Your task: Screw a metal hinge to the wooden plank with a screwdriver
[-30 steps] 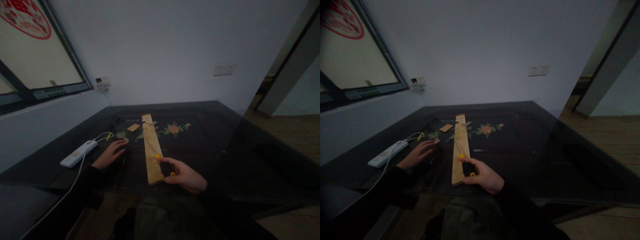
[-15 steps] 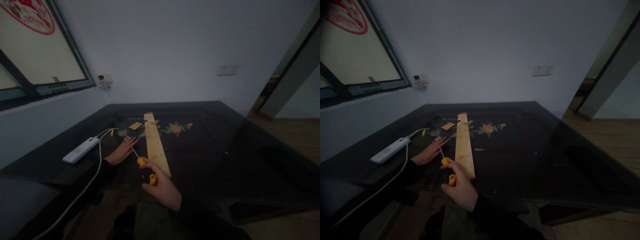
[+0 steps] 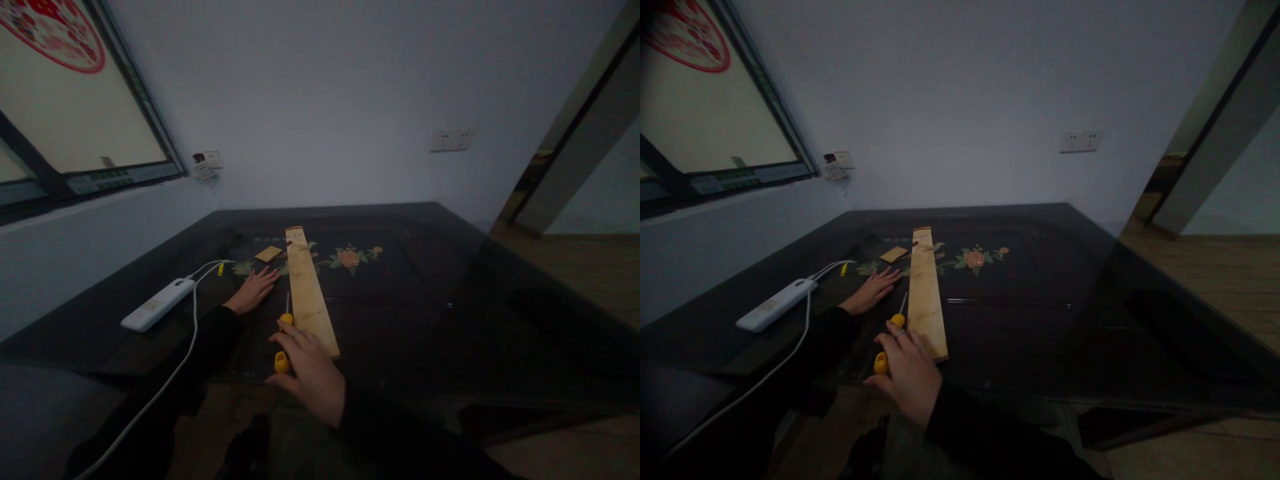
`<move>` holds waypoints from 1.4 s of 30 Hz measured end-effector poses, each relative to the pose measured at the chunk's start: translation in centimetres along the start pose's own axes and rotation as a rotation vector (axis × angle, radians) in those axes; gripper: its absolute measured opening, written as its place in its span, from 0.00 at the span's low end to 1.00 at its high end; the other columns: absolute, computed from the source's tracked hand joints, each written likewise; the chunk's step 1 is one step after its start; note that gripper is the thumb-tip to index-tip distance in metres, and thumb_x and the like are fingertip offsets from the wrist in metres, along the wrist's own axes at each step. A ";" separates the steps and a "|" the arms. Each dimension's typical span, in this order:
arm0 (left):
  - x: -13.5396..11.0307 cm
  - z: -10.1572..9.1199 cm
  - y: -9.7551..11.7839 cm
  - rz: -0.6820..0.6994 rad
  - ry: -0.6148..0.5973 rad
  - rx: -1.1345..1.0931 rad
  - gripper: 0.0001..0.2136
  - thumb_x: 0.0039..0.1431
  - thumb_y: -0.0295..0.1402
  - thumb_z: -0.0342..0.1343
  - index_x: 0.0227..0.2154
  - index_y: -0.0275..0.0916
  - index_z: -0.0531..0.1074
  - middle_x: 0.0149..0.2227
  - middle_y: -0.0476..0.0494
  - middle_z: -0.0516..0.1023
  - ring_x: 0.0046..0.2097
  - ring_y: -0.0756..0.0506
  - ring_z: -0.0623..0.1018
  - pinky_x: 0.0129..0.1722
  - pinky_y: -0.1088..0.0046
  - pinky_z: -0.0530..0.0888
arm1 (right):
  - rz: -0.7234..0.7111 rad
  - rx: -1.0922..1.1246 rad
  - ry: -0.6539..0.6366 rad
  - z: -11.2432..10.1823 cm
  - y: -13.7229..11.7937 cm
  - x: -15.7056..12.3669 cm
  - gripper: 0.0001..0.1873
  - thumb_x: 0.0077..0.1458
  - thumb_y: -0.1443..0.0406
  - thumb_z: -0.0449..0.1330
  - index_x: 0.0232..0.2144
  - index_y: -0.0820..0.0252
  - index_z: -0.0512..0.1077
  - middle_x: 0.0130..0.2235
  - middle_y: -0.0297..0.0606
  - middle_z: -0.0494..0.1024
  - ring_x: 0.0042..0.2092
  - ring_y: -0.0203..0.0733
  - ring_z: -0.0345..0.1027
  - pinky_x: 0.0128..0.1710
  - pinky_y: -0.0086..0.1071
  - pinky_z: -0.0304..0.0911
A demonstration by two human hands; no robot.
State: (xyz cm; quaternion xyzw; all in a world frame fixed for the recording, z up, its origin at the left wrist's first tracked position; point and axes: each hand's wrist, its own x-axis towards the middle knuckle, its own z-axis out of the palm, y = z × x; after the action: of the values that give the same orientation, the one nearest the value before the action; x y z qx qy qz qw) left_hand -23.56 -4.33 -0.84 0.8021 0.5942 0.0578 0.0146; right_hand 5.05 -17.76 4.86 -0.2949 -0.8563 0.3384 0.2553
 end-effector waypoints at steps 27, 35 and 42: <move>2.3 0.6 -2.8 -0.100 0.110 -0.088 0.25 0.64 0.38 0.35 0.59 0.33 0.61 0.63 0.39 0.61 0.66 0.43 0.54 0.64 0.59 0.51 | -0.089 -0.517 0.030 5.9 1.5 5.8 0.29 0.56 0.59 0.57 0.54 0.74 0.64 0.61 0.60 0.59 0.55 0.59 0.61 0.48 0.47 0.66; 2.0 0.8 -2.6 -0.019 0.194 -0.155 0.24 0.64 0.40 0.37 0.56 0.34 0.65 0.62 0.39 0.63 0.63 0.43 0.62 0.63 0.60 0.57 | -0.051 -0.546 0.022 5.8 1.5 6.8 0.24 0.59 0.64 0.53 0.54 0.75 0.64 0.61 0.63 0.58 0.55 0.55 0.62 0.51 0.46 0.63; 1.9 0.9 -2.9 0.007 0.219 -0.174 0.23 0.63 0.40 0.39 0.52 0.34 0.70 0.57 0.37 0.70 0.59 0.41 0.69 0.59 0.59 0.63 | -0.037 -0.586 0.048 5.6 1.8 7.5 0.18 0.60 0.68 0.50 0.50 0.72 0.68 0.61 0.59 0.60 0.56 0.53 0.62 0.54 0.46 0.61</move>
State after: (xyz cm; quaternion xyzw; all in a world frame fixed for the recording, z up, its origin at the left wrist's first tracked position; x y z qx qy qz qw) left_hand -25.64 -1.60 -1.86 0.7887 0.5822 0.1963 0.0190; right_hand -3.17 -14.03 1.73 -0.3482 -0.9166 0.0649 0.1855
